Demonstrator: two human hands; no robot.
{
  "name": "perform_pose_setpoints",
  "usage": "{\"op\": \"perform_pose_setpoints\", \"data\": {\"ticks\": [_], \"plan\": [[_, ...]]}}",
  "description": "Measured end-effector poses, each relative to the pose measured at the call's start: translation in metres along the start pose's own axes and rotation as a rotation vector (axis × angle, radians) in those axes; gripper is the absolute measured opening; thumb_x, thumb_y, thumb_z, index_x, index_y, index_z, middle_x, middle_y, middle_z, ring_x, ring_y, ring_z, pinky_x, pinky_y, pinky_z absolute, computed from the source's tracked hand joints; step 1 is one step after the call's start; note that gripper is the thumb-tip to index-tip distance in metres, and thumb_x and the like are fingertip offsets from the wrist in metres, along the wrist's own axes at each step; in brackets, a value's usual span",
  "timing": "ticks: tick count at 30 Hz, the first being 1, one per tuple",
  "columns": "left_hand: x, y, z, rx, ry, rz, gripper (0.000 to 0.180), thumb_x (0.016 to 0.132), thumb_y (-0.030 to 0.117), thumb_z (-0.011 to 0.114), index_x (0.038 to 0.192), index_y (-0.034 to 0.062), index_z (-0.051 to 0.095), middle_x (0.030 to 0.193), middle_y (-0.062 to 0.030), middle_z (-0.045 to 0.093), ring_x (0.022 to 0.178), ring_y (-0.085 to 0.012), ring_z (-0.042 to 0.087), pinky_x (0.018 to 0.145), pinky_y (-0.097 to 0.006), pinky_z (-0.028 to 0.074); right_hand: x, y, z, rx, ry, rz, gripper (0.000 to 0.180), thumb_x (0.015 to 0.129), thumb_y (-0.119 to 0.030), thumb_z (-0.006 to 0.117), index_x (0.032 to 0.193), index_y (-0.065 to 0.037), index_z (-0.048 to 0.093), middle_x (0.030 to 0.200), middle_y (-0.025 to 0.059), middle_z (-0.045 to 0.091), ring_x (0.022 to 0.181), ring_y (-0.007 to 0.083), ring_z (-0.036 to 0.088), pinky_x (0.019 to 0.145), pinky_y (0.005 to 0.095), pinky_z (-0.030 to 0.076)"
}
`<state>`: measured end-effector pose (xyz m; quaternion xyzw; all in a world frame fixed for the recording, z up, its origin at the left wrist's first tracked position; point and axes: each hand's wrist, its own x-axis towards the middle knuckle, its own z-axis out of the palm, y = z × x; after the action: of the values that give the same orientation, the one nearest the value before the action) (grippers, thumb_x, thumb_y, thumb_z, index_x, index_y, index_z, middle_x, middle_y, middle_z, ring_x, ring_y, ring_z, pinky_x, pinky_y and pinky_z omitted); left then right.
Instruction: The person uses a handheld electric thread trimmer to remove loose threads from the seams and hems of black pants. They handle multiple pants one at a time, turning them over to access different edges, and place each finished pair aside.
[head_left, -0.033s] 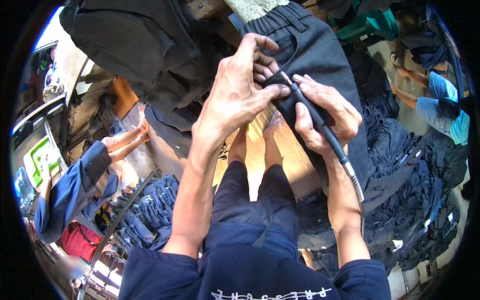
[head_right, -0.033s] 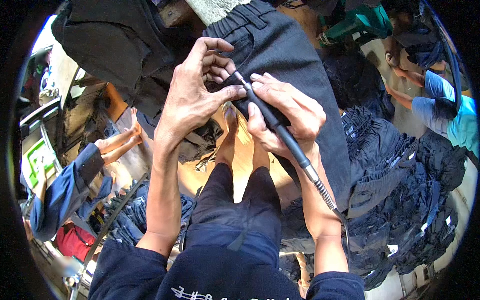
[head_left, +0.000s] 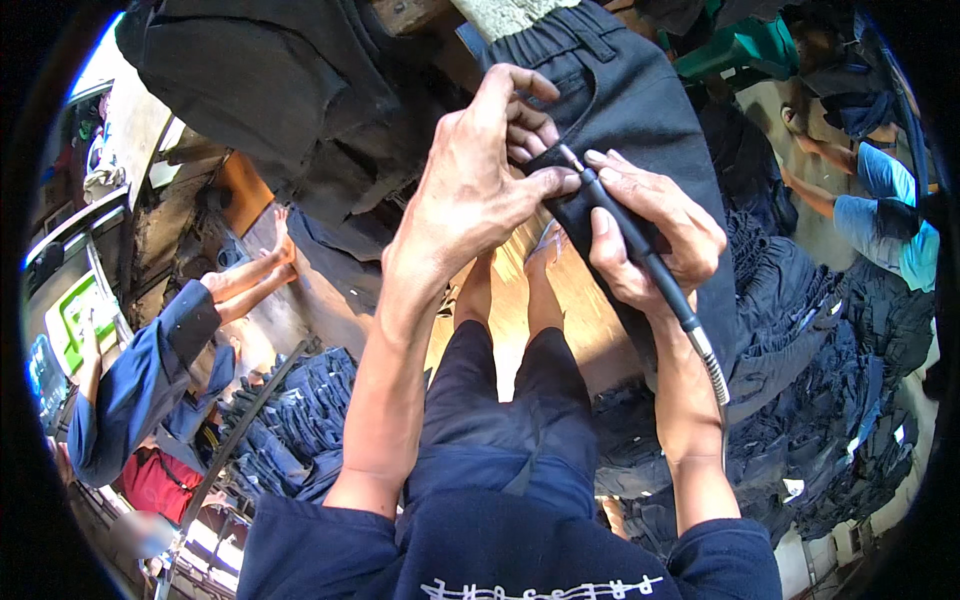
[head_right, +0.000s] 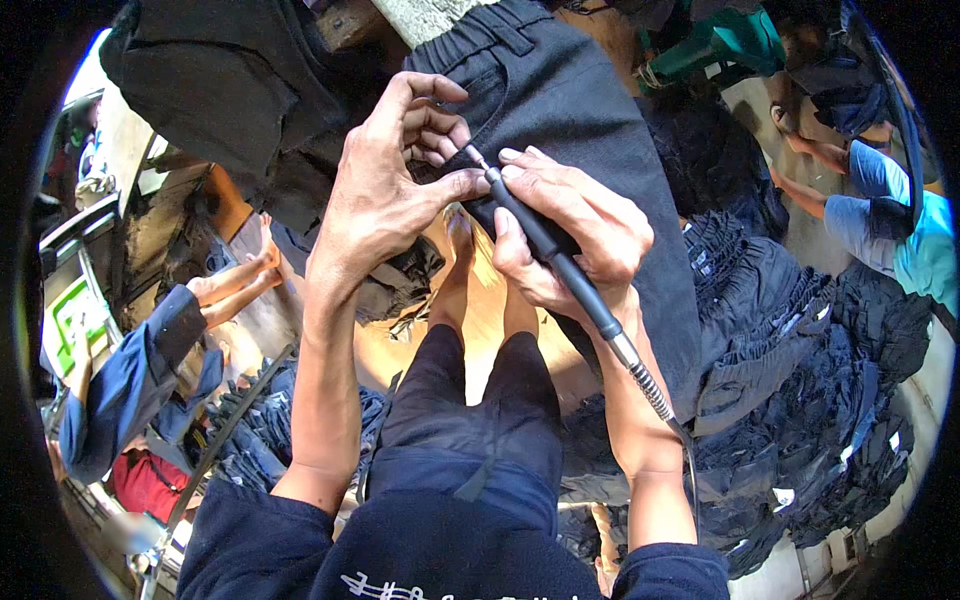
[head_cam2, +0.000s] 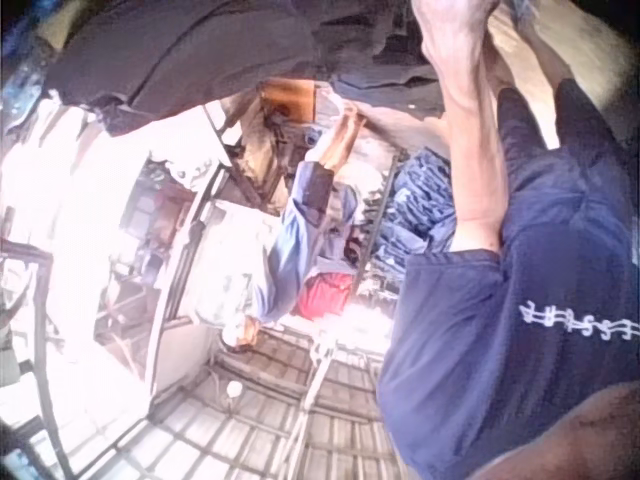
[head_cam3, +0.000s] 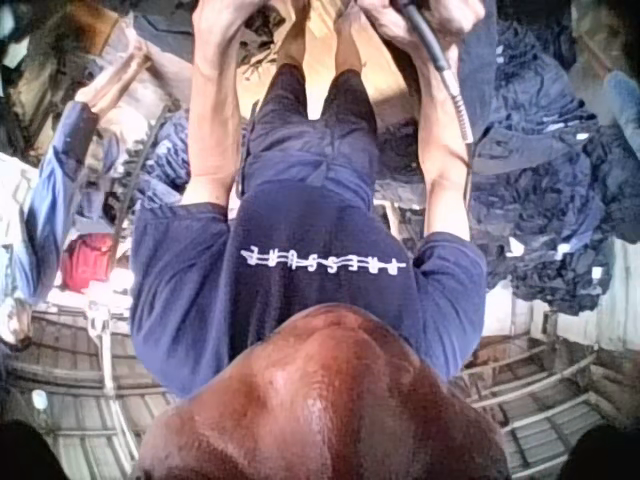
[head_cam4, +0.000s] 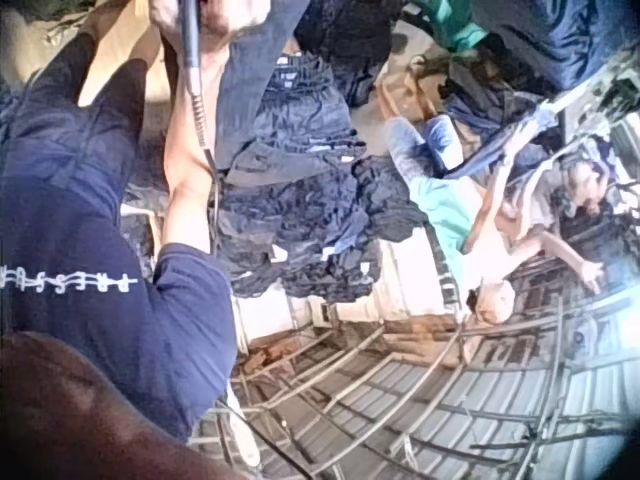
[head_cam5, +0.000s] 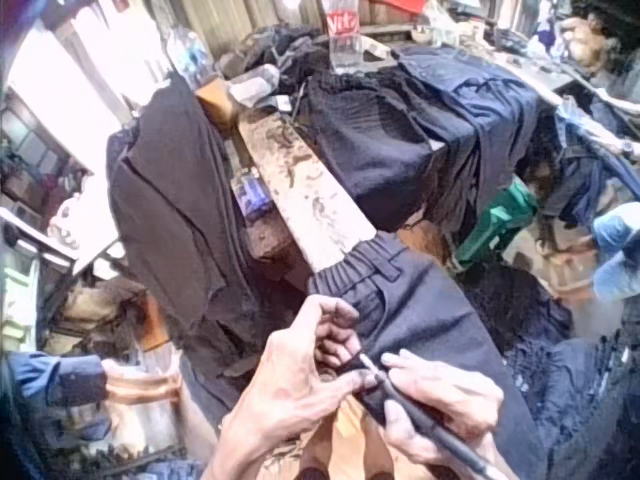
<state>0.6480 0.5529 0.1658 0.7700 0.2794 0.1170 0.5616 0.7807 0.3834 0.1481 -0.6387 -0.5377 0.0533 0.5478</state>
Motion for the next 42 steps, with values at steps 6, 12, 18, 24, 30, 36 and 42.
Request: {"op": "perform_pose_setpoints", "data": {"ticks": [6,12,18,24,30,36,42], "plan": [[0.000,-0.003,0.000,-0.066,-0.019,-0.009,0.066,0.079,-0.005,0.091,0.136,0.0028,0.061,0.106,-0.0068,0.074,0.092,-0.0088,0.066,0.087,-0.026,0.057,0.002,0.001,0.002,-0.003,-0.034,0.020,0.027,0.082,-0.002,0.077,0.106,0.010,0.077,0.102,0.0302,0.080,0.101,0.0415,0.083,0.097,0.0495,0.066],[0.009,-0.009,-0.001,-0.082,-0.026,-0.009,0.066,0.080,-0.009,0.087,0.138,0.0020,0.059,0.108,-0.0075,0.074,0.095,-0.0087,0.065,0.090,-0.026,0.056,0.009,0.011,0.005,-0.026,-0.038,-0.003,0.028,0.079,-0.004,0.081,0.104,0.009,0.079,0.095,0.0260,0.080,0.096,0.0398,0.084,0.093,0.0491,0.068],[0.008,-0.012,0.002,-0.089,-0.019,-0.014,0.068,0.080,-0.009,0.089,0.139,0.0035,0.058,0.110,-0.0057,0.073,0.099,-0.0086,0.065,0.092,-0.026,0.054,0.008,0.010,0.002,-0.026,-0.061,0.032,0.025,0.084,-0.004,0.075,0.105,0.011,0.077,0.102,0.0308,0.081,0.102,0.0418,0.083,0.098,0.0500,0.066],[0.008,-0.014,0.005,-0.144,-0.007,-0.023,0.072,0.080,-0.008,0.091,0.142,0.0018,0.055,0.109,-0.0061,0.074,0.096,-0.0085,0.067,0.089,-0.025,0.055,0.009,0.009,0.003,-0.042,-0.045,0.051,0.027,0.083,-0.004,0.074,0.105,0.011,0.077,0.101,0.0323,0.080,0.102,0.0426,0.083,0.097,0.0503,0.066],[0.008,-0.017,0.007,-0.209,0.004,-0.057,0.077,0.079,-0.009,0.093,0.143,-0.0005,0.052,0.108,-0.0087,0.075,0.091,-0.0077,0.068,0.084,-0.023,0.055,0.007,0.010,0.004,-0.039,-0.015,0.053,0.027,0.084,-0.003,0.074,0.106,0.012,0.075,0.101,0.0336,0.080,0.101,0.0428,0.083,0.097,0.0496,0.066],[0.008,-0.019,0.009,-0.208,0.018,-0.047,0.080,0.078,-0.008,0.095,0.145,-0.0011,0.051,0.111,-0.0111,0.076,0.091,-0.0074,0.068,0.085,-0.022,0.055,0.005,0.012,0.003,-0.044,0.000,0.058,0.026,0.085,-0.002,0.073,0.107,0.013,0.074,0.101,0.0340,0.080,0.101,0.0424,0.083,0.096,0.0493,0.066],[0.007,-0.017,0.009,-0.180,0.023,-0.061,0.082,0.077,-0.006,0.096,0.145,-0.0016,0.051,0.114,-0.0130,0.077,0.091,-0.0069,0.066,0.086,-0.022,0.055,0.005,0.012,0.002,-0.042,0.009,0.072,0.025,0.088,-0.001,0.074,0.109,0.012,0.073,0.102,0.0339,0.080,0.102,0.0425,0.083,0.096,0.0487,0.066]]}}
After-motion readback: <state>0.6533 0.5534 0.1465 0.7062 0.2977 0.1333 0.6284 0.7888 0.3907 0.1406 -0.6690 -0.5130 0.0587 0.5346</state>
